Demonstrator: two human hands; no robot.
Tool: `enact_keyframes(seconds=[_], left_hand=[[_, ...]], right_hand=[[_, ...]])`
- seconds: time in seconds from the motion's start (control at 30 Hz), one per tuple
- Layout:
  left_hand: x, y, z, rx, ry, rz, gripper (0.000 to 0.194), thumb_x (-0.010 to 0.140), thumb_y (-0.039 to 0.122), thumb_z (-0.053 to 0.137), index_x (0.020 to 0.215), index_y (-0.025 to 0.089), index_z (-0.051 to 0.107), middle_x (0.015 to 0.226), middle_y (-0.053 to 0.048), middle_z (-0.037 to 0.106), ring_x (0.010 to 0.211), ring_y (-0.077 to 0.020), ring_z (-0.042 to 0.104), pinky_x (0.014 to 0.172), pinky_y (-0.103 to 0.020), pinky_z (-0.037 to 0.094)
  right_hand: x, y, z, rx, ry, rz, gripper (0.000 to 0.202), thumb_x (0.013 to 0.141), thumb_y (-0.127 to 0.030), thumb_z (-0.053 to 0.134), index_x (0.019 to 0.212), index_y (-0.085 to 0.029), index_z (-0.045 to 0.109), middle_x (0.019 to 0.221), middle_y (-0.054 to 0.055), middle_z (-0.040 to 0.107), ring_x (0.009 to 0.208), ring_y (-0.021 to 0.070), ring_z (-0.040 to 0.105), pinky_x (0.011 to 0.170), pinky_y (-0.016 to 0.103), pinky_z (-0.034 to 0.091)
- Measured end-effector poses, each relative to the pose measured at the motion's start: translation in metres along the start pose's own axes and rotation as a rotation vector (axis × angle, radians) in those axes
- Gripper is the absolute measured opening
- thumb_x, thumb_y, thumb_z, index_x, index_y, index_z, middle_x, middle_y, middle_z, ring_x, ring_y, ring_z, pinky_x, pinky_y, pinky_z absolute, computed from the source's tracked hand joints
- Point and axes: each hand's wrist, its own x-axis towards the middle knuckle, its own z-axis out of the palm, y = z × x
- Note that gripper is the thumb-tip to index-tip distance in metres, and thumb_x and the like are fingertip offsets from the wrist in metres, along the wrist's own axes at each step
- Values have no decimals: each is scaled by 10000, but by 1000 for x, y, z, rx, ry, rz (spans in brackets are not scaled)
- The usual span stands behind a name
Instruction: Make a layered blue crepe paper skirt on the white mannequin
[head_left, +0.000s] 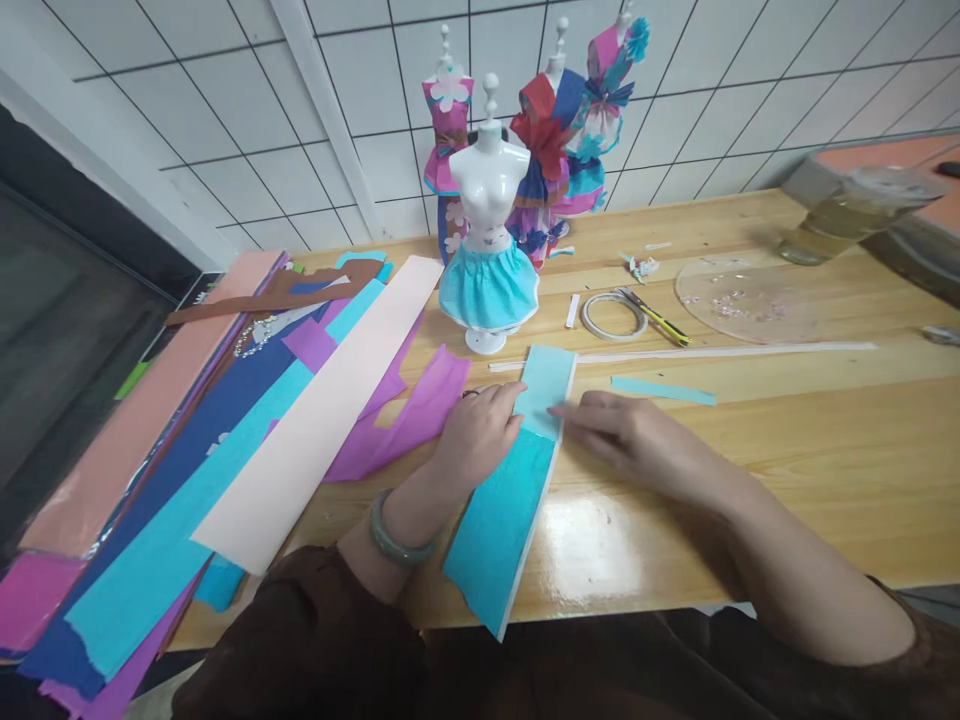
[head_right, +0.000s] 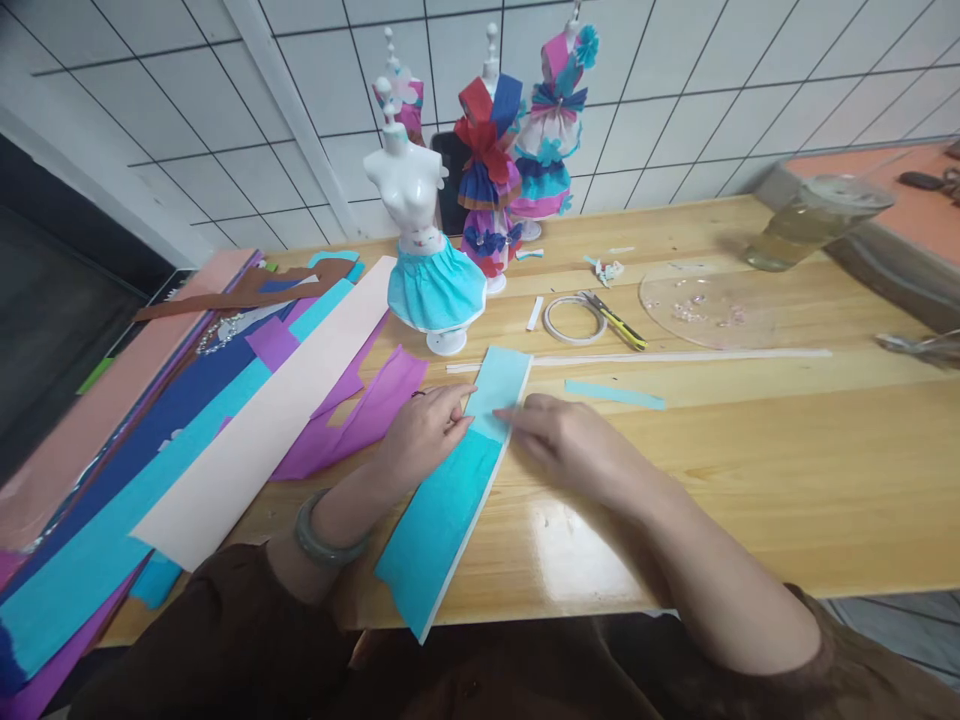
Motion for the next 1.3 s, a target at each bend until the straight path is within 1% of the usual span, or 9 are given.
enact_keyframes(seconds=[0.1, 0.23, 0.5, 0.6, 0.8, 0.93, 1.1, 1.23, 1.3], left_hand=[[0, 0, -1, -14, 1, -1, 345, 826, 158, 537, 1171, 170, 530, 948, -33, 650, 899, -162, 591, 784, -276, 439], [0, -1, -1, -24, 4, 10, 328, 828, 160, 540, 1156, 169, 542, 952, -35, 652, 904, -164, 592, 793, -280, 442], [1, -1, 0, -36, 5, -9, 301, 811, 146, 555, 1112, 161, 572, 943, -38, 660, 896, -170, 598, 795, -294, 447], [0, -1, 0, -40, 14, 0, 296, 810, 147, 559, 1105, 162, 576, 940, -36, 663, 901, -169, 598, 809, -296, 446], [1, -2, 0, -33, 12, -1, 276, 810, 151, 561, 1084, 159, 588, 927, -35, 666, 877, -169, 602, 791, -299, 449], [1, -3, 0, -18, 20, 17, 268, 808, 153, 563, 1075, 164, 591, 924, -32, 667, 867, -167, 601, 782, -297, 447], [0, -3, 0, -8, 14, 22, 219, 813, 158, 557, 1026, 175, 605, 919, -28, 668, 861, -162, 600, 774, -289, 448], [1, -3, -1, -14, 17, 22, 205, 814, 163, 555, 1010, 176, 613, 923, -29, 667, 854, -160, 600, 772, -287, 449], [1, -3, -1, -21, 17, 22, 202, 815, 162, 553, 1006, 174, 617, 921, -30, 667, 847, -159, 601, 772, -287, 449]], right_hand=[[-1, -7, 4, -68, -164, -101, 355, 902, -188, 385, 1160, -217, 627, 824, 66, 616, 704, 155, 602, 621, 265, 438], [-2, -8, 5, -100, -209, -104, 349, 906, -186, 380, 1128, -215, 648, 865, 76, 630, 728, 165, 614, 623, 273, 445], [-3, -3, -3, -3, -108, -123, 323, 893, -205, 438, 1125, -240, 661, 807, 66, 654, 689, 143, 625, 633, 243, 473], [-4, -1, -1, 0, -131, -143, 299, 889, -221, 454, 1069, -262, 688, 836, 59, 671, 693, 143, 636, 640, 242, 483], [-4, 2, -5, -47, -128, -102, 330, 903, -188, 413, 1093, -239, 678, 788, 64, 661, 676, 145, 623, 608, 250, 464], [-4, 3, -6, 5, -171, -103, 318, 894, -176, 434, 1071, -255, 686, 900, 63, 675, 762, 150, 638, 656, 252, 465], [-4, 3, -7, -41, -146, -79, 305, 893, -169, 436, 1022, -237, 704, 788, 53, 649, 689, 142, 616, 607, 252, 439], [-3, 2, -7, 25, -179, -110, 308, 881, -148, 445, 996, -253, 710, 878, 50, 669, 754, 137, 630, 654, 238, 454], [-3, 2, -8, 14, -168, -100, 315, 881, -142, 438, 1003, -248, 709, 853, 50, 666, 736, 135, 627, 643, 238, 452]])
